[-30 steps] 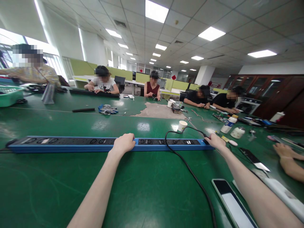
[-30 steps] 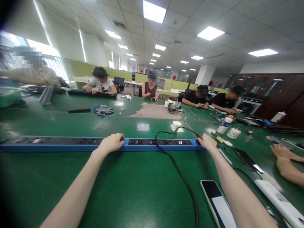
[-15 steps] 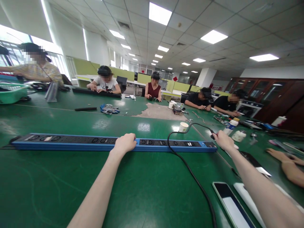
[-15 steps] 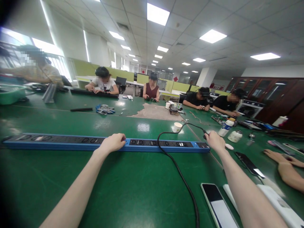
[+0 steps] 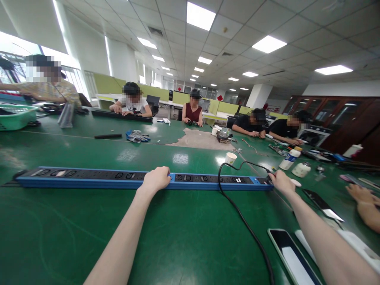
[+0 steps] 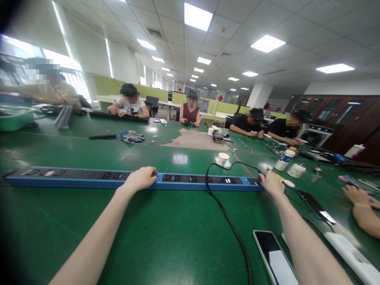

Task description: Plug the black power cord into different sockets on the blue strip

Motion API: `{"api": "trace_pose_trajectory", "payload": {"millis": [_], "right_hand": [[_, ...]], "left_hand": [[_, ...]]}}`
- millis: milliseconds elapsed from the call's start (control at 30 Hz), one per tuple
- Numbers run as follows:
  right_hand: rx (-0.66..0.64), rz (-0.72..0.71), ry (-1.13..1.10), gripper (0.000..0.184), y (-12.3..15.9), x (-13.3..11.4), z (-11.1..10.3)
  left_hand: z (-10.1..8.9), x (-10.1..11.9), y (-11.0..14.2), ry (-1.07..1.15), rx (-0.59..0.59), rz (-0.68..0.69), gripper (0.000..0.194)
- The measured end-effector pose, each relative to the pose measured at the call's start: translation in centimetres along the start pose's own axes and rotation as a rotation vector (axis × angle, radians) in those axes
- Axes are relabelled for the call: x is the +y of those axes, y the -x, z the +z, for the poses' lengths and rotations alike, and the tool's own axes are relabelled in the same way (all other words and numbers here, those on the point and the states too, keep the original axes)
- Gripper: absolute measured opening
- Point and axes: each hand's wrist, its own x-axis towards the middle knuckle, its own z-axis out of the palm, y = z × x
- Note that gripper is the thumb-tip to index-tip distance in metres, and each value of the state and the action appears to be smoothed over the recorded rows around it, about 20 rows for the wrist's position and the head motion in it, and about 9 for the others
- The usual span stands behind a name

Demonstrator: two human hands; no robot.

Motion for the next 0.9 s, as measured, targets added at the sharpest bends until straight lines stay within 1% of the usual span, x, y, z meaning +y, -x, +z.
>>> {"api": "trace_pose_trajectory", "payload": {"millis": [100, 233, 400, 500, 600, 767, 900], "right_hand": [[-0.032, 0.026, -0.075, 0.053, 0.0, -0.2, 0.0], [0.003, 0.036, -0.116, 0.052, 0.6, -0.4, 0.1], [0.057, 0.034, -0.090, 0.052, 1.5, -1.2, 0.2], [0.082, -0.014, -0.046, 0.049, 1.8, -1.5, 0.2], [0.062, -0.035, -0.018, 0.047, 1.7, -1.2, 0.2], [0.010, -0.030, -0.038, 0.047, 1.1, -0.2, 0.1], [-0.015, -0.023, -0.040, 0.048, 0.6, 0.0, 0.1]], "left_hand": [[0.1, 0.1, 0.0, -0.008, 0.007, 0.003, 0.035], [0.2, 0.1, -0.1, -0.021, 0.010, 0.002, 0.036], [0.3, 0.3, -0.1, -0.026, 0.017, 0.007, 0.036], [0.2, 0.4, 0.0, -0.025, 0.013, 0.003, 0.037], [0.2, 0.5, 0.0, -0.027, 0.007, -0.003, 0.037], [0.3, 0.5, 0.0, -0.035, 0.016, 0.001, 0.037], [0.3, 0.5, 0.0, -0.040, 0.011, -0.007, 0.036]]}}
